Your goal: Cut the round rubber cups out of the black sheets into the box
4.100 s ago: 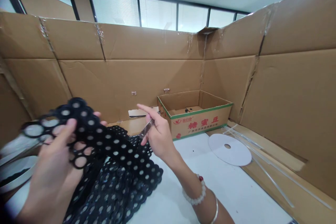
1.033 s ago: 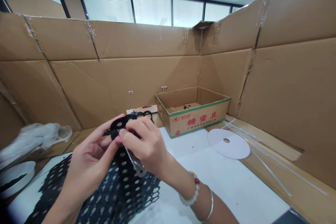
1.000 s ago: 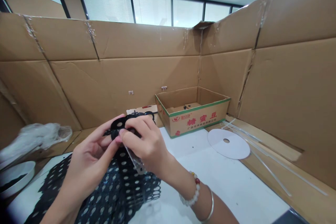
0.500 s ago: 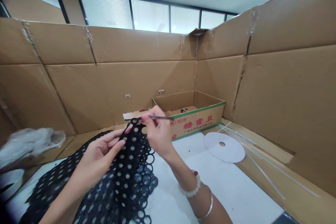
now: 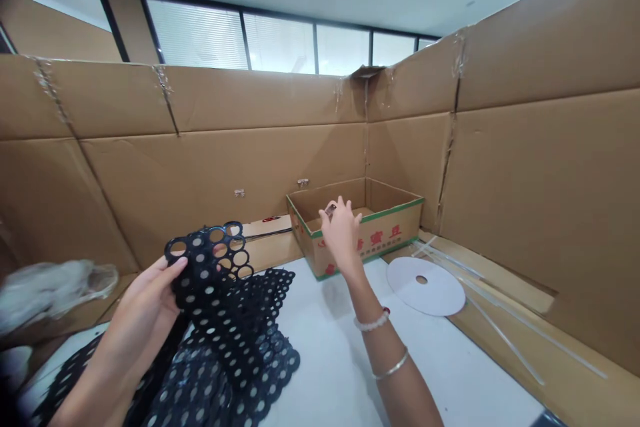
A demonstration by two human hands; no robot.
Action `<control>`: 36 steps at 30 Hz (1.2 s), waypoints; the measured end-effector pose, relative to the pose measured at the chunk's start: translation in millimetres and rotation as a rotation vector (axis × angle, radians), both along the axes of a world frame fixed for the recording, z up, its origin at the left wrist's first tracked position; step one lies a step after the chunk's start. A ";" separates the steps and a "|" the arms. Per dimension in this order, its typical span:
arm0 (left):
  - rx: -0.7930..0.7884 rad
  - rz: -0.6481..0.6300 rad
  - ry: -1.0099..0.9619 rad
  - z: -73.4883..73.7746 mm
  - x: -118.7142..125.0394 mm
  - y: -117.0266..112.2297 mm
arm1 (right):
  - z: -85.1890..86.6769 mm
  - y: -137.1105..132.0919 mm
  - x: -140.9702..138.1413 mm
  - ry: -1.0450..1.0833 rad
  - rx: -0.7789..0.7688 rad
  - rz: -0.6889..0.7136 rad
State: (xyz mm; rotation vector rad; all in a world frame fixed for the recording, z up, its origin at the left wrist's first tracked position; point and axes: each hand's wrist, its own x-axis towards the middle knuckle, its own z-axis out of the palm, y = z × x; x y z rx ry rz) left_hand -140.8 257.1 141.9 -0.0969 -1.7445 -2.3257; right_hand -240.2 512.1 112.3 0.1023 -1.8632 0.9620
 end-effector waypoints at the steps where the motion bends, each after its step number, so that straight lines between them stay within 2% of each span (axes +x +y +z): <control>1: 0.007 -0.016 -0.001 -0.7 0.2 1.7 | 0.8 -7.8 2.5 0.009 -0.005 0.055; 5: 0.024 -0.089 0.006 -2.2 0.7 7.2 | 12.3 -50.5 42.3 0.135 -0.008 0.356; 7: 0.031 -0.114 -0.003 -1.8 3.2 10.1 | 16.0 -72.7 64.0 0.293 -0.050 0.592; 9: 0.036 -0.126 -0.023 -0.7 8.2 13.4 | 16.0 -89.3 78.4 0.370 -0.126 0.766; 12: 0.043 -0.127 -0.052 1.7 18.5 18.2 | 12.2 -100.1 86.7 0.380 -0.234 0.877; 18: 0.066 -0.152 -0.028 6.6 34.4 19.6 | 12.6 -94.1 94.4 0.495 -0.007 0.835; 25: 0.010 -0.170 0.040 8.8 44.9 16.5 | 13.3 -88.4 106.6 0.543 0.105 0.847; 32: -0.273 -0.015 0.189 2.5 47.9 11.5 | 6.8 -89.3 107.6 0.666 0.267 0.705; 36: -0.463 -0.036 0.286 0.0 48.6 11.3 | 7.8 -92.4 108.8 0.726 0.247 0.628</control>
